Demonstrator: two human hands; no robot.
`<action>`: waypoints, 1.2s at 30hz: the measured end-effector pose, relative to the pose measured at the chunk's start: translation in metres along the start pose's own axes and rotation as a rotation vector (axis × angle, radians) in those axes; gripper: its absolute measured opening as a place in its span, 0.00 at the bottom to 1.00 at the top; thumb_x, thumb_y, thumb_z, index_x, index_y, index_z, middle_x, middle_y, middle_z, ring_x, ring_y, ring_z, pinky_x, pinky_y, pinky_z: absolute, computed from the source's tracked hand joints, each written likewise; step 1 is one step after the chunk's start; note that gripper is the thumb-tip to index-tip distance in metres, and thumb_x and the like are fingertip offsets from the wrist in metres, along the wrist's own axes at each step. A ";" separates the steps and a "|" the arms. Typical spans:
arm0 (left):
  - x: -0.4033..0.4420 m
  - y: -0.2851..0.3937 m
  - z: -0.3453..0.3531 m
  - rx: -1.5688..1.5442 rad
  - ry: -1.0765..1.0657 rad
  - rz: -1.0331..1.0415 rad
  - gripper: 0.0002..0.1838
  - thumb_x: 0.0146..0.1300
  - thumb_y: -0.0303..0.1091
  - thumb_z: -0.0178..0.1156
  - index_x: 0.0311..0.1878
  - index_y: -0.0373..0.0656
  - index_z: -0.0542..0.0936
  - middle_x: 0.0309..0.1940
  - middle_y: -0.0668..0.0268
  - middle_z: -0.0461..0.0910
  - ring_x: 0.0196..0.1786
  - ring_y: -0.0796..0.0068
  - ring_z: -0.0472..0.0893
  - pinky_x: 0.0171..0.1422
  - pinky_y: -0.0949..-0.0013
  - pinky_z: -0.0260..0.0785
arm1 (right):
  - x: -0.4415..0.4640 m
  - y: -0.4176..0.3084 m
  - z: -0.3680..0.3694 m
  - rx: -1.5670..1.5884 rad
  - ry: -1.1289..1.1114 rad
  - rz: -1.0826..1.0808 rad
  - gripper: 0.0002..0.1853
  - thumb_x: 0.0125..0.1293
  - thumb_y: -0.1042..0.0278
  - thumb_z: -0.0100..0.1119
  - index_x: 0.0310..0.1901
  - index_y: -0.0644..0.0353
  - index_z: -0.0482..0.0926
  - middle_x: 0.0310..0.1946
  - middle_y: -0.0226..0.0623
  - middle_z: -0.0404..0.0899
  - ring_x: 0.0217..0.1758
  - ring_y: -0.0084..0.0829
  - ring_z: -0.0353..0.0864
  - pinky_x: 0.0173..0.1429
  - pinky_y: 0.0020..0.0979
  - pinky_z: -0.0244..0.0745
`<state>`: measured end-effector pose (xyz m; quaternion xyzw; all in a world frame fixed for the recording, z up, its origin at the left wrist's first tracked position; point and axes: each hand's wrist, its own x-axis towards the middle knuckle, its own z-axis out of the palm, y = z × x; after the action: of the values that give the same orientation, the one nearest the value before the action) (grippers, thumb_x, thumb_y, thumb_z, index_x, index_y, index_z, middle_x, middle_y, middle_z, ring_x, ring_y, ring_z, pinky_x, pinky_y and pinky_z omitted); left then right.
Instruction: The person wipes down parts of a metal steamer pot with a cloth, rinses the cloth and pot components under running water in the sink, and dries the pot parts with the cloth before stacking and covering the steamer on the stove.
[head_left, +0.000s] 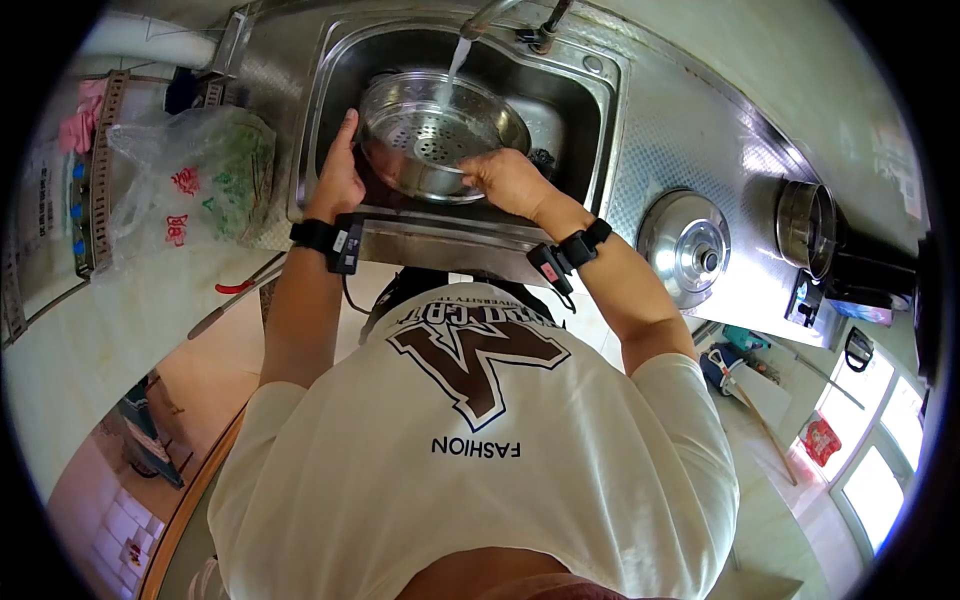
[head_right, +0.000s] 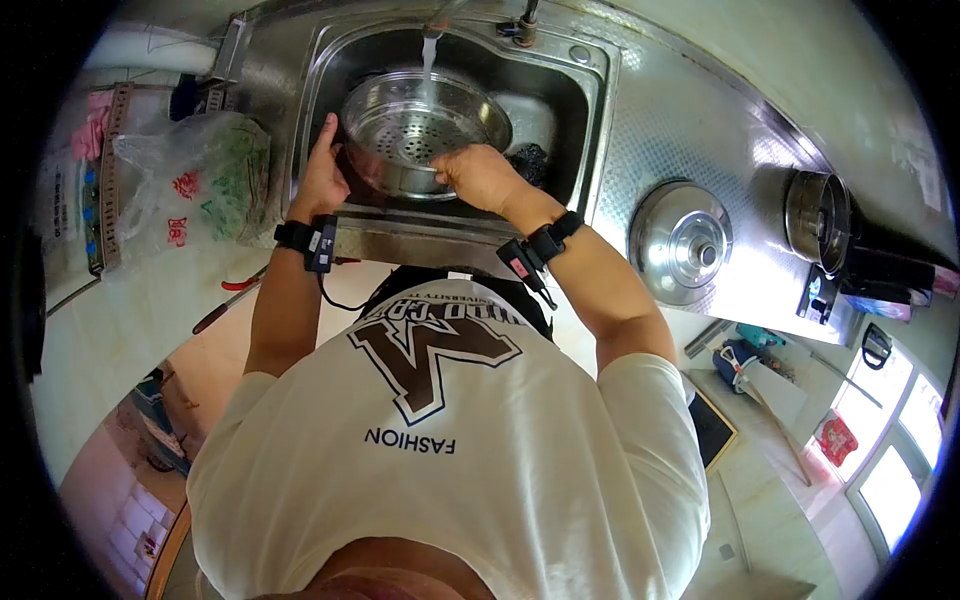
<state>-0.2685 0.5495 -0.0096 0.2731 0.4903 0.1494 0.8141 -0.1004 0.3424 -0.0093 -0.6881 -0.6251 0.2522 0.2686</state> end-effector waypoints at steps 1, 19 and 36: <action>0.003 0.003 -0.008 0.023 -0.040 -0.037 0.40 0.58 0.62 0.64 0.62 0.37 0.71 0.59 0.61 0.75 0.59 0.67 0.75 0.66 0.64 0.66 | -0.004 0.000 -0.001 0.003 0.005 0.003 0.10 0.61 0.69 0.57 0.43 0.59 0.82 0.37 0.46 0.83 0.40 0.48 0.82 0.44 0.42 0.76; 0.001 -0.047 -0.023 0.064 0.167 0.232 0.12 0.55 0.36 0.59 0.43 0.47 0.75 0.32 0.74 0.75 0.25 0.80 0.68 0.27 0.72 0.60 | 0.002 0.050 0.005 -0.580 0.199 -0.161 0.19 0.53 0.73 0.58 0.48 0.48 0.82 0.55 0.30 0.79 0.63 0.34 0.71 0.72 0.43 0.60; -0.053 -0.005 0.008 0.778 0.577 0.968 0.44 0.52 0.31 0.66 0.70 0.32 0.56 0.61 0.48 0.59 0.62 0.52 0.67 0.67 0.59 0.62 | 0.109 0.080 -0.060 0.159 0.877 0.925 0.59 0.42 0.50 0.80 0.69 0.71 0.52 0.65 0.58 0.59 0.68 0.53 0.63 0.69 0.40 0.65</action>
<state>-0.2868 0.5160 0.0287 0.6833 0.5285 0.3763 0.3350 0.0085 0.4416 -0.0216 -0.9039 -0.0752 0.0827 0.4128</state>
